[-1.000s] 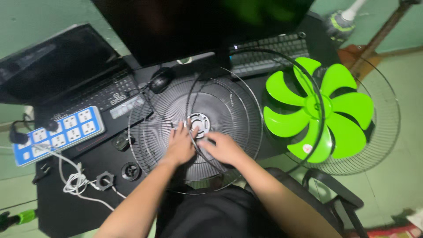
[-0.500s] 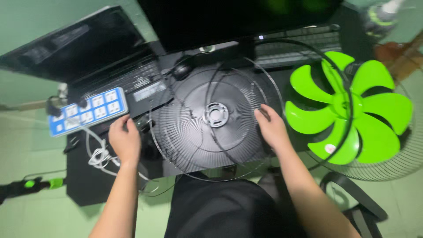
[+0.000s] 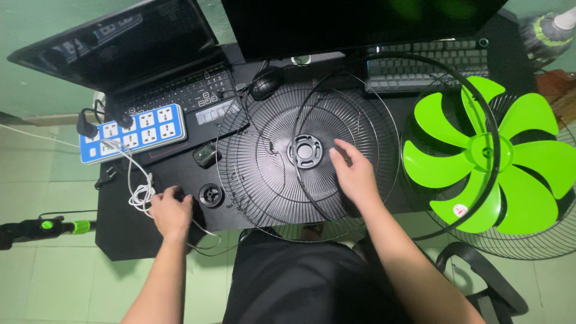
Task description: The person assembles a green-bladed electric fan by attaching the front grille, inserting the blades, securing the rear grille, and tightening the central hub nut. The person handles the fan components on a desk and then moves the assembled unit to the floor.
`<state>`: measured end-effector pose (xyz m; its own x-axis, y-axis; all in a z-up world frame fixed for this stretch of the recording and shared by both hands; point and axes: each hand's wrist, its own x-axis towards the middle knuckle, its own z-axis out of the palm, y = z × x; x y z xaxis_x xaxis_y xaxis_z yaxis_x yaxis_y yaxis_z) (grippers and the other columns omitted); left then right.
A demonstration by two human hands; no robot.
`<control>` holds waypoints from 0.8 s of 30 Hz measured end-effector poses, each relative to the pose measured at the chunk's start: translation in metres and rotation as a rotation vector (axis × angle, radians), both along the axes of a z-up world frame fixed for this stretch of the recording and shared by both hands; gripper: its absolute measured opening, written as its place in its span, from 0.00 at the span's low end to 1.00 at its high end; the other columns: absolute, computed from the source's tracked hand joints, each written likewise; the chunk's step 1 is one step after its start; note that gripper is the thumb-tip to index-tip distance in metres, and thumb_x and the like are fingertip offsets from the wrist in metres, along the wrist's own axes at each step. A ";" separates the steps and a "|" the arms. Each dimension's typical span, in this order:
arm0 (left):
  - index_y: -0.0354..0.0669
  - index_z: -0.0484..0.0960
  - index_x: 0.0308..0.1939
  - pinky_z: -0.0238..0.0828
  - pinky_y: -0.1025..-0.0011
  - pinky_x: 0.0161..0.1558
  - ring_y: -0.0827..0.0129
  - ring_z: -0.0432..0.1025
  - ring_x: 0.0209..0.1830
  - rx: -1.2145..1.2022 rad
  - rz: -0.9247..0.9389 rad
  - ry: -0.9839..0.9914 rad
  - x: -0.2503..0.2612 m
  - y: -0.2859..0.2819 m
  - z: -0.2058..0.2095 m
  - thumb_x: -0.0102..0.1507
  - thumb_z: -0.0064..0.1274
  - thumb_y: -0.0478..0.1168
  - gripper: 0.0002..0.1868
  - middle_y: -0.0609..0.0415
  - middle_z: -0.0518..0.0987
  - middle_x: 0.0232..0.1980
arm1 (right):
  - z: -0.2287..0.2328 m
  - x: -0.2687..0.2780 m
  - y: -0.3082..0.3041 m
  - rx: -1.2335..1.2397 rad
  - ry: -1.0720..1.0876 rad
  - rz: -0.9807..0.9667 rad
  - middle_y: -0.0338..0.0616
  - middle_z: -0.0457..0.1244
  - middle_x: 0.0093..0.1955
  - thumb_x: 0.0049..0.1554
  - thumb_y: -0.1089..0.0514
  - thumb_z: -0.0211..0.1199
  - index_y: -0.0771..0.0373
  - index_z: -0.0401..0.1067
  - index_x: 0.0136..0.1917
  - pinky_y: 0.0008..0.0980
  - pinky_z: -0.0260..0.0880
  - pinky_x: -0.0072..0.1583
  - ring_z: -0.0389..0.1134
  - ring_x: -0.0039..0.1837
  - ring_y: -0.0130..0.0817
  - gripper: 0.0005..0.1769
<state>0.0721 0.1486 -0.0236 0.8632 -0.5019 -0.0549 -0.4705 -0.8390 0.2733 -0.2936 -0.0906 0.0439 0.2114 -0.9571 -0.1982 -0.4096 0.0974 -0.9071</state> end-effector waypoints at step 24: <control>0.41 0.78 0.61 0.66 0.47 0.57 0.41 0.66 0.60 -0.033 -0.283 -0.162 -0.051 -0.024 -0.011 0.65 0.56 0.59 0.30 0.39 0.74 0.59 | -0.015 -0.009 0.024 -0.003 -0.108 -0.017 0.42 0.73 0.55 0.60 0.53 0.63 0.60 0.75 0.64 0.24 0.70 0.54 0.71 0.52 0.23 0.21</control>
<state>0.0208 0.1248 -0.0343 0.6856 -0.7220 0.0926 -0.7231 -0.6609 0.2007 -0.3030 -0.0670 0.0292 0.2155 -0.9612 -0.1724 -0.3081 0.1006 -0.9460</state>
